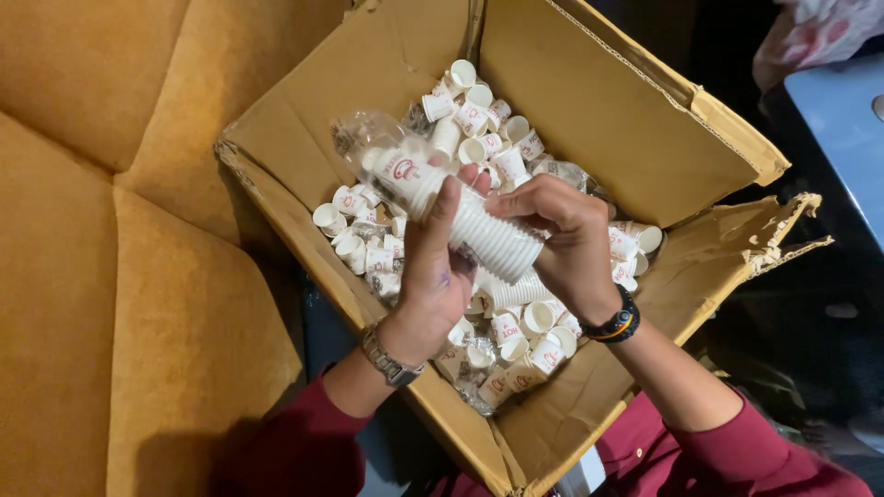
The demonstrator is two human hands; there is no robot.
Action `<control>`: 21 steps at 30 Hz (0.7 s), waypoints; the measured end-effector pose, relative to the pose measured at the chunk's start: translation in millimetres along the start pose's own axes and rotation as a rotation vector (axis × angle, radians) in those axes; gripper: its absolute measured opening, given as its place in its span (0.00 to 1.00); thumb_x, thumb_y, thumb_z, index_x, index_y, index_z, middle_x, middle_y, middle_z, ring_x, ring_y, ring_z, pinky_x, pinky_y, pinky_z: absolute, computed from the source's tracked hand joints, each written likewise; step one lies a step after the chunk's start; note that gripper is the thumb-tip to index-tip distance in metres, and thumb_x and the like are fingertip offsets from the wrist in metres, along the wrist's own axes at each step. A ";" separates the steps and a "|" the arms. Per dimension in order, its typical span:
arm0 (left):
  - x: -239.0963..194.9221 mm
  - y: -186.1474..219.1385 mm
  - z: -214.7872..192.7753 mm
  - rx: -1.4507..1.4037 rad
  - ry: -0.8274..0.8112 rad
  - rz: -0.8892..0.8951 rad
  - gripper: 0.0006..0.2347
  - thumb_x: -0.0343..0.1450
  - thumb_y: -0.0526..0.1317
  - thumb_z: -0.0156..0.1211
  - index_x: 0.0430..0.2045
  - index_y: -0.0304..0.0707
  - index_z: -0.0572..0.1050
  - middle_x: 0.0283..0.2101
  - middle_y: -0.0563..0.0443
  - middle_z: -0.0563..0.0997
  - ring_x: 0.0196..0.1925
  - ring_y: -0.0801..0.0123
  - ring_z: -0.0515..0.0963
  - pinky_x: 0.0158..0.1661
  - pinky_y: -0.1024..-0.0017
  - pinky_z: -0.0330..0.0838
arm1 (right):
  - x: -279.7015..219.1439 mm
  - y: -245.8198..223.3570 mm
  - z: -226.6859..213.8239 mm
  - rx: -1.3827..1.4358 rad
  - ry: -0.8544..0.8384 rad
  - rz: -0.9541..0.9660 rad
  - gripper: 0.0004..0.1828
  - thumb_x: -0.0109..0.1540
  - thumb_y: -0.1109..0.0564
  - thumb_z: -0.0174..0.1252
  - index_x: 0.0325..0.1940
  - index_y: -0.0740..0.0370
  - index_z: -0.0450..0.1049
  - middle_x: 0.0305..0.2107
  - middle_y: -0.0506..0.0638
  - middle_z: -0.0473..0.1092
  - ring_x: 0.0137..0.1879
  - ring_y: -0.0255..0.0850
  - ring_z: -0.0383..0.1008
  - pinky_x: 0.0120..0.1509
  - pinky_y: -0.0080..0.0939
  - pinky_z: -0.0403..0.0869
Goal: Packing stacks of small paper cups into a large cardboard box.
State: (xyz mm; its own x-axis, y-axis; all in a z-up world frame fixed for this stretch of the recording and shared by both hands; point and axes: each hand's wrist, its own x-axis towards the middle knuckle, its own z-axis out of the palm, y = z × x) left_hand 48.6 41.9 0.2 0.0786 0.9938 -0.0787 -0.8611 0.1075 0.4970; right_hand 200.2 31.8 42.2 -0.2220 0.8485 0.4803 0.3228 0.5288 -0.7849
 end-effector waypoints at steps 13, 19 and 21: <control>-5.2 9.1 8.6 -0.191 -0.038 -0.065 0.32 0.69 0.41 0.69 0.67 0.46 0.56 0.62 0.48 0.73 0.68 0.61 0.69 0.64 0.61 0.66 | 4.8 25.6 -7.2 0.169 0.040 0.095 0.05 0.60 0.68 0.69 0.38 0.68 0.78 0.36 0.48 0.74 0.44 0.32 0.75 0.51 0.31 0.73; -12.2 -3.6 0.1 -0.096 -0.007 0.004 0.33 0.71 0.34 0.68 0.70 0.34 0.54 0.62 0.44 0.72 0.68 0.59 0.71 0.67 0.58 0.65 | 4.8 18.6 6.9 0.047 0.109 0.070 0.08 0.59 0.69 0.71 0.35 0.68 0.76 0.32 0.47 0.71 0.40 0.31 0.71 0.46 0.31 0.70; -14.3 -5.7 1.8 -0.085 -0.017 -0.008 0.33 0.71 0.34 0.68 0.70 0.36 0.54 0.60 0.44 0.71 0.67 0.59 0.71 0.66 0.57 0.65 | 6.2 17.6 11.7 0.039 0.133 0.053 0.09 0.59 0.69 0.71 0.35 0.68 0.75 0.31 0.46 0.69 0.40 0.31 0.70 0.45 0.31 0.70</control>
State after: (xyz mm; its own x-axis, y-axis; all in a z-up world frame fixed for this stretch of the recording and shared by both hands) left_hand 53.2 27.1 0.1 0.0942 0.9933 -0.0671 -0.9000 0.1138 0.4208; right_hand 193.7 46.0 26.8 -0.0810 0.8718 0.4832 0.2947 0.4841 -0.8239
